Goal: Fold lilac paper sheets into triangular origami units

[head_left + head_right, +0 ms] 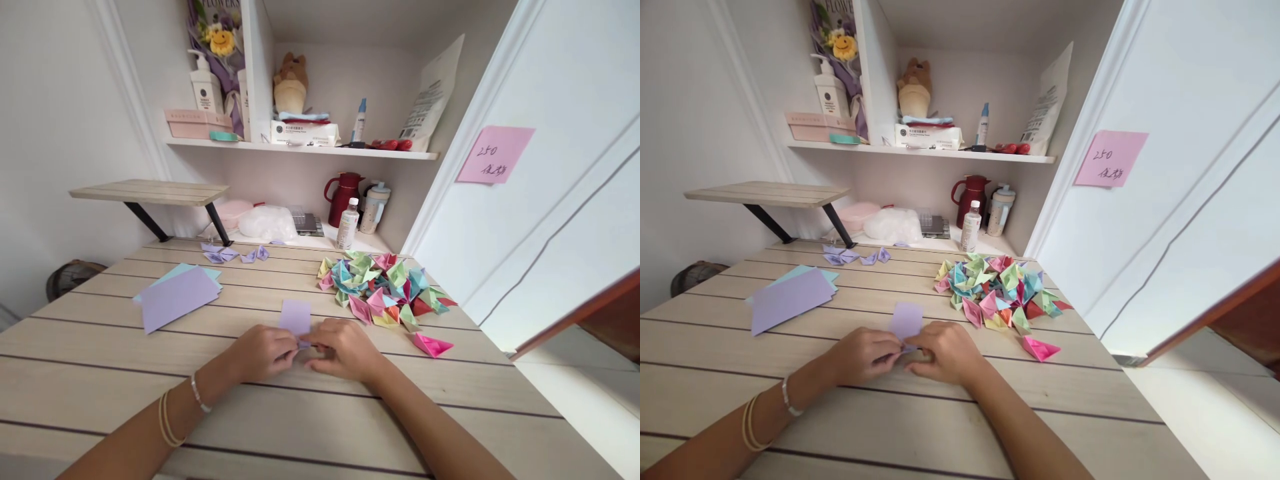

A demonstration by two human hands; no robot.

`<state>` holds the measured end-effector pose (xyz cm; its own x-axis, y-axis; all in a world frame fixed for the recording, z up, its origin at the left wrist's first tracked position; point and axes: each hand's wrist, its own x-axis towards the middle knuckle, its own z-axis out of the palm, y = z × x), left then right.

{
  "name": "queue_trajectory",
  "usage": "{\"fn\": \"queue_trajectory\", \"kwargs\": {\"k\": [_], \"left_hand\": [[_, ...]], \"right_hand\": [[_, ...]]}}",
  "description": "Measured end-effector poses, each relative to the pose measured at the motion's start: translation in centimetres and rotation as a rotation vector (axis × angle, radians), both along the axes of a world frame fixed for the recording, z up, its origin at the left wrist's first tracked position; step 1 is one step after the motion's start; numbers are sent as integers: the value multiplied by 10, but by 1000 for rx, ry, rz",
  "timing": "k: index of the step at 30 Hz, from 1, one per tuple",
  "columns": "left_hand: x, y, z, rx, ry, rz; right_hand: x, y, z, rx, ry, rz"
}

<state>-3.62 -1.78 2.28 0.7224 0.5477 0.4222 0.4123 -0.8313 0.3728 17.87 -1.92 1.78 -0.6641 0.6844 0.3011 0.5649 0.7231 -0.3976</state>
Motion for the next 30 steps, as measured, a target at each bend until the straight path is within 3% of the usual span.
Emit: {"fn": "queue_trajectory", "kwargs": {"k": [4,9,11,15,17,22,27,30], "left_hand": [[-1,-3,6,-47,-118,-15],[-2,1,12,-188,-394,92],[-3,6,10,-370,-461,148],[-4,14,2,-919,-510,119],[-2,15,1,-1042,-548,152],[4,11,2,-1075,-624,185],[4,14,-3,-1030,-659,308],[1,16,-3,-1023,-646,296]], "right_hand": [[-2,2,-7,-224,219,-191],[-5,5,-4,-424,597,-108],[-6,5,-3,-508,676,-90],[-6,5,-9,-636,721,-115],[-6,6,-11,-650,705,-132],[-5,4,-10,-623,578,-175],[-4,0,0,-552,508,-105],[-3,0,7,-505,477,-49]]}}
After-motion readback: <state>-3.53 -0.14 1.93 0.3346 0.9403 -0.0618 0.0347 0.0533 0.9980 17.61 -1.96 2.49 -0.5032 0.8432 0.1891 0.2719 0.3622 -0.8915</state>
